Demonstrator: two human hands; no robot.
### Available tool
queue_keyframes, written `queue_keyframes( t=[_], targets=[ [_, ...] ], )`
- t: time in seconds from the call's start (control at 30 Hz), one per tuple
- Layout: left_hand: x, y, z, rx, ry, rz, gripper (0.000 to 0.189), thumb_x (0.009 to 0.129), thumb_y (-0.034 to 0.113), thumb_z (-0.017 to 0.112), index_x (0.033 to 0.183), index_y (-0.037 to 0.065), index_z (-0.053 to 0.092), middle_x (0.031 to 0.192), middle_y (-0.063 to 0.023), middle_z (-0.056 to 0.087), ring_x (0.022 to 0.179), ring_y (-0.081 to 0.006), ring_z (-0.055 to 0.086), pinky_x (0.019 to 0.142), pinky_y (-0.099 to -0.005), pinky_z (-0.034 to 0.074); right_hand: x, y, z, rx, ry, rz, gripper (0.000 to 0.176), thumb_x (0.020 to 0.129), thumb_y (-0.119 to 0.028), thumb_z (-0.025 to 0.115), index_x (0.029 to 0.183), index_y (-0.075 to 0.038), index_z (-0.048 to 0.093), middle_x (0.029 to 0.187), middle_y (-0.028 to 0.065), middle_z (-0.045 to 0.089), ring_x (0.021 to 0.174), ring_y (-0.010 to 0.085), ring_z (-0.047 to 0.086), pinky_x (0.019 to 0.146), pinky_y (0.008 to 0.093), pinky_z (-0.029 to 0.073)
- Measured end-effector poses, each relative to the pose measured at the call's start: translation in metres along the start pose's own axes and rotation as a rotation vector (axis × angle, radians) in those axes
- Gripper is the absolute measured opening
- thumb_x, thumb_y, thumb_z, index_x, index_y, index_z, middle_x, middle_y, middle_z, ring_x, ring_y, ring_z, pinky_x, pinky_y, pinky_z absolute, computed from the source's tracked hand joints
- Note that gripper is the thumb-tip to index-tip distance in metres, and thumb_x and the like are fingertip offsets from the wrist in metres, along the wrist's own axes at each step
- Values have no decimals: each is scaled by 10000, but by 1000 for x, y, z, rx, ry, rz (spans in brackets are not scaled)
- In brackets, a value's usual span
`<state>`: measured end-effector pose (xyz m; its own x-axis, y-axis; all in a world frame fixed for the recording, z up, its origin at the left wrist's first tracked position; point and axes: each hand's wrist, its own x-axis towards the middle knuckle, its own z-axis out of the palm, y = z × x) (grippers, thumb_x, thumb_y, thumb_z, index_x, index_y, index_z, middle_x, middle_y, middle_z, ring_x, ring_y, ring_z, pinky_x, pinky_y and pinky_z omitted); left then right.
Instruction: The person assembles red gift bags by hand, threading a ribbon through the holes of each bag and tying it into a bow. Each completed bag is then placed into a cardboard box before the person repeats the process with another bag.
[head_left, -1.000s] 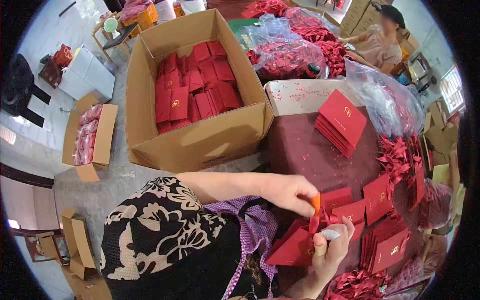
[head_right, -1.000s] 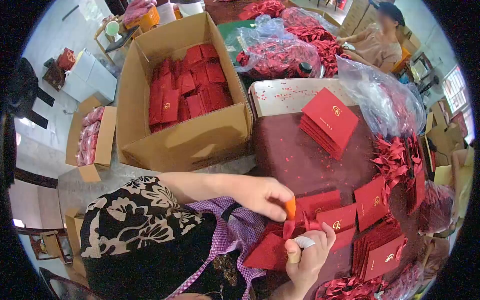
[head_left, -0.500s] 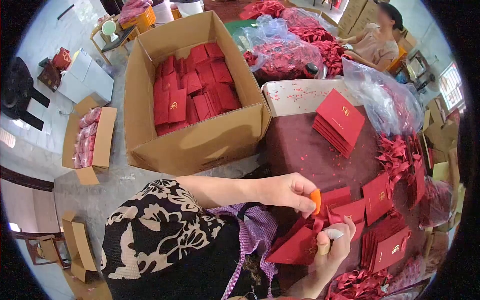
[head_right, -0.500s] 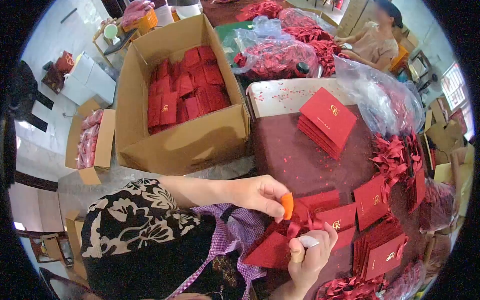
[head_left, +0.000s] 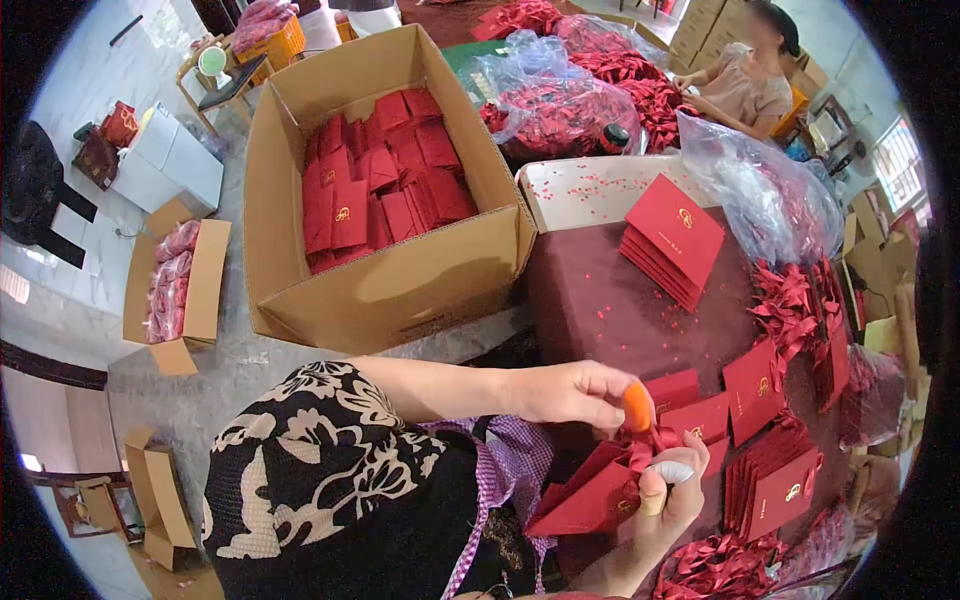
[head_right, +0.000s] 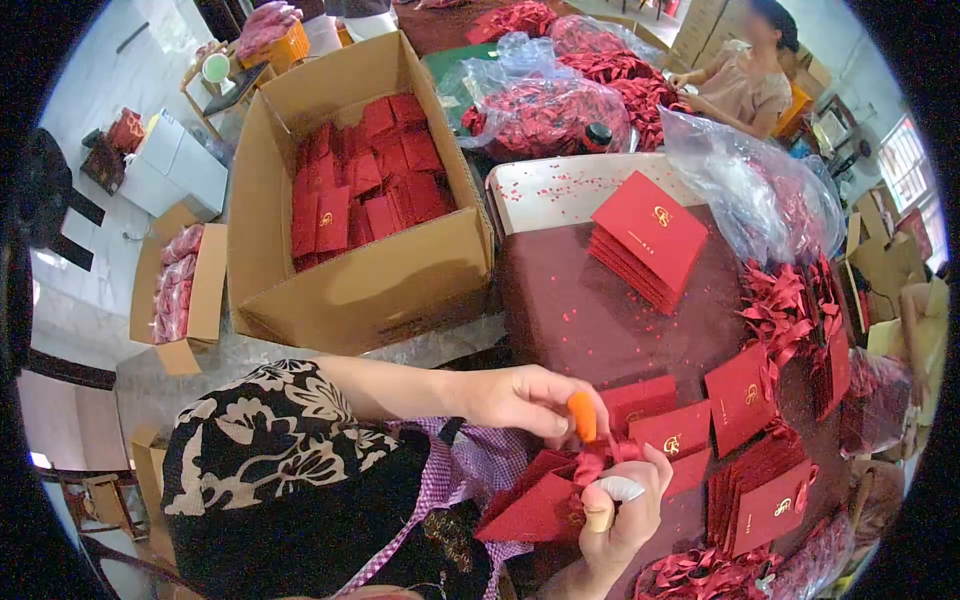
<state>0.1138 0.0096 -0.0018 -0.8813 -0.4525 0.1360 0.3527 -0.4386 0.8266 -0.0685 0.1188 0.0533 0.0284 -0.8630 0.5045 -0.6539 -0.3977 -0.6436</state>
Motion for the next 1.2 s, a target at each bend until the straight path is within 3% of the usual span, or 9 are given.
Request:
queue_keyframes(
  t=[0.17, 0.57, 0.67, 0.73, 0.8, 0.87, 0.93, 1.0, 1.2],
  targets=[
    [-4, -7, -8, 125, -27, 51, 143, 916, 48, 545, 1040, 18, 610, 970, -8, 625, 874, -72, 562, 804, -248, 476, 0, 1, 0, 40, 27, 4, 296, 854, -274, 643, 711, -55, 504, 654, 44, 516, 647, 205, 517, 945, 460, 391],
    [0, -13, 5, 54, -87, 29, 394, 863, -61, 553, 1243, 32, 507, 1079, 13, 565, 993, -81, 513, 890, -267, 432, 3, 4, 5, 161, 47, 54, 290, 865, -273, 619, 722, -42, 518, 699, 58, 535, 679, 210, 519, 940, 460, 403],
    [6, -9, 2, 366, -108, 275, 330, 875, -10, 584, 1198, 50, 548, 1157, -35, 557, 1011, -121, 516, 884, -298, 438, 2, 7, 6, 178, 63, 73, 316, 887, -290, 599, 730, -29, 517, 728, 71, 544, 739, 225, 528, 939, 470, 409],
    [6, -3, 1, 471, -128, 148, 288, 866, 29, 608, 1151, 11, 570, 1234, -140, 521, 1185, -257, 483, 1021, -380, 359, -3, 15, 7, 284, 100, 157, 242, 889, -212, 585, 754, -18, 531, 734, 65, 544, 778, 219, 543, 954, 483, 406],
    [11, -4, -3, 514, -103, 147, 266, 822, 122, 696, 1046, 29, 587, 1115, -118, 558, 1068, -254, 526, 937, -360, 412, -2, 18, 6, 366, 162, 303, 146, 890, -105, 558, 782, -9, 540, 777, 46, 567, 824, 192, 557, 981, 455, 401],
    [11, 0, -1, 699, -4, 177, 243, 826, 107, 697, 1027, 8, 601, 1028, -101, 578, 1042, -230, 543, 922, -359, 424, -7, 24, 4, 485, 215, 434, 70, 885, -24, 559, 828, 16, 568, 854, 53, 602, 851, 160, 567, 945, 399, 435],
    [9, 3, 8, 340, 167, -56, 223, 829, -2, 662, 1043, -18, 602, 1008, -41, 584, 953, -138, 567, 839, -269, 467, -5, 26, 5, 413, 237, 432, 56, 900, -5, 568, 937, 13, 606, 924, 78, 630, 885, 177, 590, 857, 319, 468],
    [12, -2, 10, 295, 416, -61, 225, 837, -44, 619, 1057, 2, 609, 993, -35, 621, 906, -115, 588, 808, -265, 490, -13, 44, 3, 167, 265, 256, 154, 920, -32, 551, 1059, -8, 614, 1077, 102, 634, 1061, 223, 585, 946, 331, 442],
    [27, -7, -28, 230, 543, 72, 216, 883, -30, 594, 1096, 7, 609, 971, -46, 653, 813, -91, 601, 725, -217, 485, -65, 34, -30, -136, 431, 336, 234, 852, -5, 640, 1085, -26, 624, 1062, 114, 644, 1018, 230, 615, 887, 318, 485]
  ],
)
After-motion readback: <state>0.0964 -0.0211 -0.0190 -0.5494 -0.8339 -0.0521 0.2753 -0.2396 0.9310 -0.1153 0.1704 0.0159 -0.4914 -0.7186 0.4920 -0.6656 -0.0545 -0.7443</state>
